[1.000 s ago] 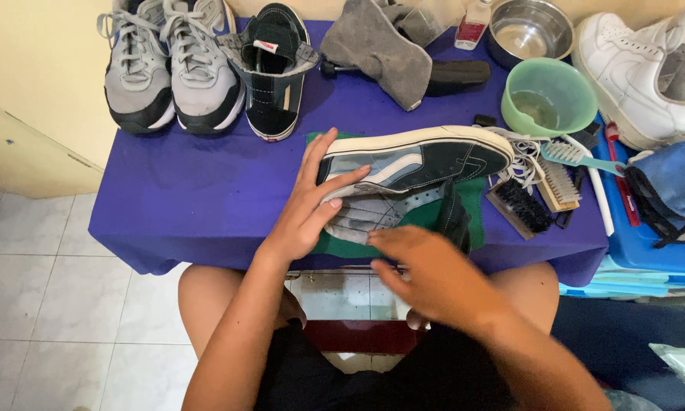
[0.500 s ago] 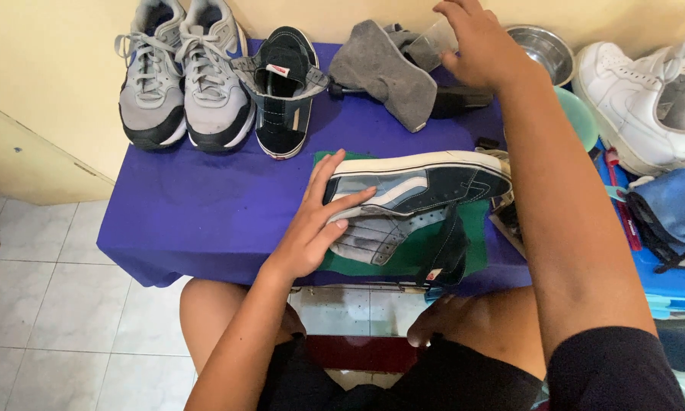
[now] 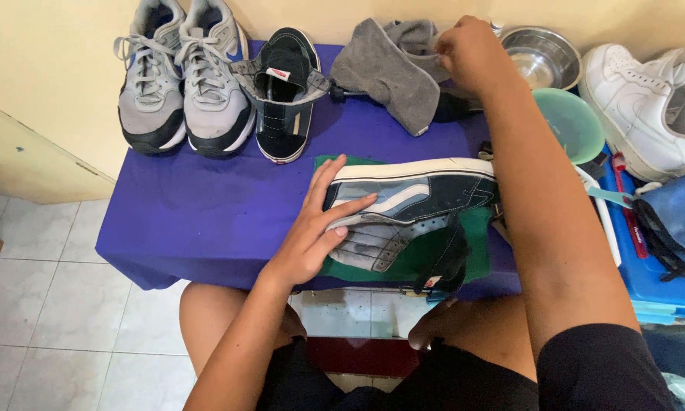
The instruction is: Cleaning a sneaker using a brush, cloth, and cleaning solution on a repair bench.
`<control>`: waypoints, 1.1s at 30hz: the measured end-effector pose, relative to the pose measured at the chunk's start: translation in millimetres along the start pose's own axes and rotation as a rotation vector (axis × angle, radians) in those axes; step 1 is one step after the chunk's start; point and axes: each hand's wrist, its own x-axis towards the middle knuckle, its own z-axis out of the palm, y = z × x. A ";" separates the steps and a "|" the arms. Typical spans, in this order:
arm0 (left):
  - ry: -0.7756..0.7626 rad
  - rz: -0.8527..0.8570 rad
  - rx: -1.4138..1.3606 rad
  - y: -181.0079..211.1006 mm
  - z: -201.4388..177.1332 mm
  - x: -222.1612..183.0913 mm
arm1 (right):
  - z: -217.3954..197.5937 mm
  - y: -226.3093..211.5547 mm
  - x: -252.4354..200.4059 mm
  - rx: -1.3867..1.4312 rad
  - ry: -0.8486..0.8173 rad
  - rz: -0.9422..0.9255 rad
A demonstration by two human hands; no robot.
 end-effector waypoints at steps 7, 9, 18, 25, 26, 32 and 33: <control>0.004 0.021 0.002 1.6 -0.6 0.6 | 13.4 -2.4 -9.1 0.238 -0.003 0.182; 0.002 0.008 0.000 3.6 -1.2 0.7 | 37.2 15.2 -15.1 0.066 -0.217 0.298; 0.007 0.033 -0.006 0.6 -0.9 0.5 | -40.9 -56.6 3.6 0.400 -0.214 0.154; 0.009 0.022 0.006 0.3 0.1 -0.1 | -28.9 -78.8 18.7 0.104 -0.514 0.051; 0.009 0.021 0.001 0.1 0.3 -0.4 | -24.2 -74.2 20.0 0.091 -0.471 0.025; 0.006 0.019 0.001 -2.0 0.6 -1.5 | -34.7 -60.8 59.7 0.199 -0.040 -0.026; 0.016 0.019 -0.001 -1.8 1.3 -2.5 | -36.4 -58.6 69.8 0.255 0.071 0.011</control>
